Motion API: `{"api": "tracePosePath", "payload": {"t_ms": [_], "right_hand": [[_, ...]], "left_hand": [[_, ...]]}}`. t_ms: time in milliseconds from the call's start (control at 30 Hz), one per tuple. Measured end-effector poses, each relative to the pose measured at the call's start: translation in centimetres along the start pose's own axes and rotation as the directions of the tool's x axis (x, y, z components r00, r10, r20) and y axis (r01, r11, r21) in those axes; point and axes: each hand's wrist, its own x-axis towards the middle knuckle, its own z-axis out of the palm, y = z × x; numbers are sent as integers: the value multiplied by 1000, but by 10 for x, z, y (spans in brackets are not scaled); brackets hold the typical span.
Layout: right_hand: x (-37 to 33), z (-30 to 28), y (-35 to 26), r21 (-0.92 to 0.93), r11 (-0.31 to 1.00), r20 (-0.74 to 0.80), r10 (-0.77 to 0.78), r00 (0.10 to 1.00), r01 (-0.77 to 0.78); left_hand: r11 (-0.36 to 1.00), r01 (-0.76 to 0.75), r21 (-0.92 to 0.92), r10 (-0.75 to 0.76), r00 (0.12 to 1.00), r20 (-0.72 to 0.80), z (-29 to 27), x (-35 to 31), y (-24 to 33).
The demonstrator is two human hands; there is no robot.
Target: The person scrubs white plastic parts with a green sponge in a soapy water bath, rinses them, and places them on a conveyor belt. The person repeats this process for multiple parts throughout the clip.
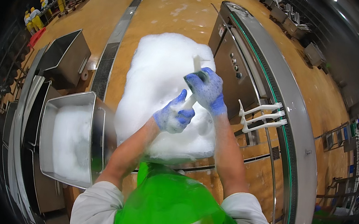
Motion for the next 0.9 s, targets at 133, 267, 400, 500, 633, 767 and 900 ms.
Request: {"api": "tracePosePath", "payload": {"t_ms": [133, 267, 400, 500, 633, 767, 900], "right_hand": [[-8, 13, 0, -181, 980, -177, 47, 983, -80], [-34, 35, 12, 491, 482, 81, 804, 590, -725], [-40, 71, -38, 548, 574, -188, 793, 580, -608], [-52, 97, -43, 589, 609, -213, 751, 625, -531], [-30, 47, -4, 665, 417, 79, 786, 613, -620], [-52, 96, -34, 448, 624, -18, 722, 691, -640], [-45, 61, -28, 501, 574, 189, 657, 729, -647]], "left_hand": [[984, 102, -149, -92, 993, 70, -6, 4, 12], [994, -88, -70, 75, 981, -179, -8, 20, 9], [967, -153, -204, 24, 851, -525, -7, 51, -19], [927, -239, -288, 69, 865, -497, -27, 61, -34], [791, -75, 607, 427, 779, -460, -1, 31, -17], [926, -335, 172, 376, 816, -440, -50, 54, -45], [931, -215, 296, 339, 812, -476, -31, 26, -17]]}}
